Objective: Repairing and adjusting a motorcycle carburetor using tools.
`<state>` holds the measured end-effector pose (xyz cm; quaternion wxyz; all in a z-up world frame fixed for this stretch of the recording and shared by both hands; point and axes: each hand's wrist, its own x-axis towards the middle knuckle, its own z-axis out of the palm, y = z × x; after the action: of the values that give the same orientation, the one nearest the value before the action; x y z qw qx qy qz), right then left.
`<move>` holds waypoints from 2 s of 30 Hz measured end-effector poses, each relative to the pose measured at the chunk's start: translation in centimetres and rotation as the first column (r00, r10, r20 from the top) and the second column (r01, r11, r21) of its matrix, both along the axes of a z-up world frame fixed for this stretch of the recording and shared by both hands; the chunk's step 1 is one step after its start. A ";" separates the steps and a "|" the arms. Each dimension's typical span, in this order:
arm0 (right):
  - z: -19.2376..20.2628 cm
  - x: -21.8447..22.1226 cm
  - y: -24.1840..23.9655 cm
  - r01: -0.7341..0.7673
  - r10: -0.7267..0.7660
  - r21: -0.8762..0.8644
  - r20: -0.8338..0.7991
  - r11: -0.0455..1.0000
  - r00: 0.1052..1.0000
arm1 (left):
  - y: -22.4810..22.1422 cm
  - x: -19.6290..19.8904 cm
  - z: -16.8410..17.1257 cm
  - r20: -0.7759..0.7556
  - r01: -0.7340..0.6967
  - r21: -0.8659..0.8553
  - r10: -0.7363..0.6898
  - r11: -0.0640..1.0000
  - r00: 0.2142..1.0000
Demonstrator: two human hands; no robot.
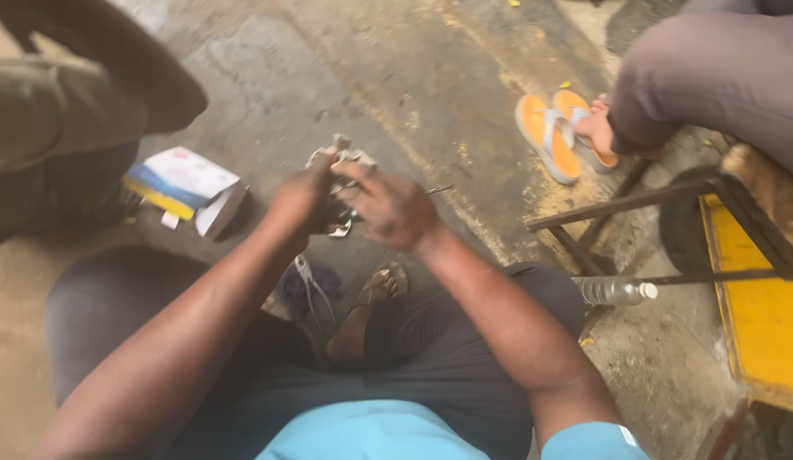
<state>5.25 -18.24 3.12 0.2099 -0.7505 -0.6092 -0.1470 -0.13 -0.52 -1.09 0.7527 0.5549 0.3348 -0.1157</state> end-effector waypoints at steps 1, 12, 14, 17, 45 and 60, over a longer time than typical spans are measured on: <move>-0.3 0.1 0.0 0.028 -0.028 -0.020 0.015 0.999 1.000 | -0.1 0.1 0.6 0.011 0.013 -0.067 -0.013 0.998 1.000; 2.1 -0.9 0.1 0.017 -0.014 0.056 -0.052 0.998 0.999 | 0.1 0.0 1.6 0.034 0.018 -0.056 -0.016 0.998 0.999; 1.8 -1.0 0.2 0.030 -0.028 0.063 -0.032 0.998 0.999 | 0.2 0.0 1.8 0.029 0.008 -0.085 -0.006 0.996 1.000; 1.1 -0.9 0.2 0.050 -0.038 0.120 -0.097 0.991 0.995 | 0.1 0.0 1.8 0.041 0.003 -0.099 0.001 0.995 0.999; 1.2 -1.4 0.6 0.106 -0.101 0.105 -0.053 0.989 0.993 | -0.1 -0.1 2.0 0.025 0.014 -0.069 -0.012 0.998 1.000; -0.3 -0.9 0.2 0.060 -0.060 0.189 -0.006 0.980 0.998 | 0.3 0.0 2.6 0.017 -0.029 -0.091 0.030 0.995 0.999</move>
<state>4.31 -18.00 2.86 0.2756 -0.7452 -0.5696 -0.2103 -0.14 -0.23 1.50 0.7819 0.5161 0.3303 -0.1146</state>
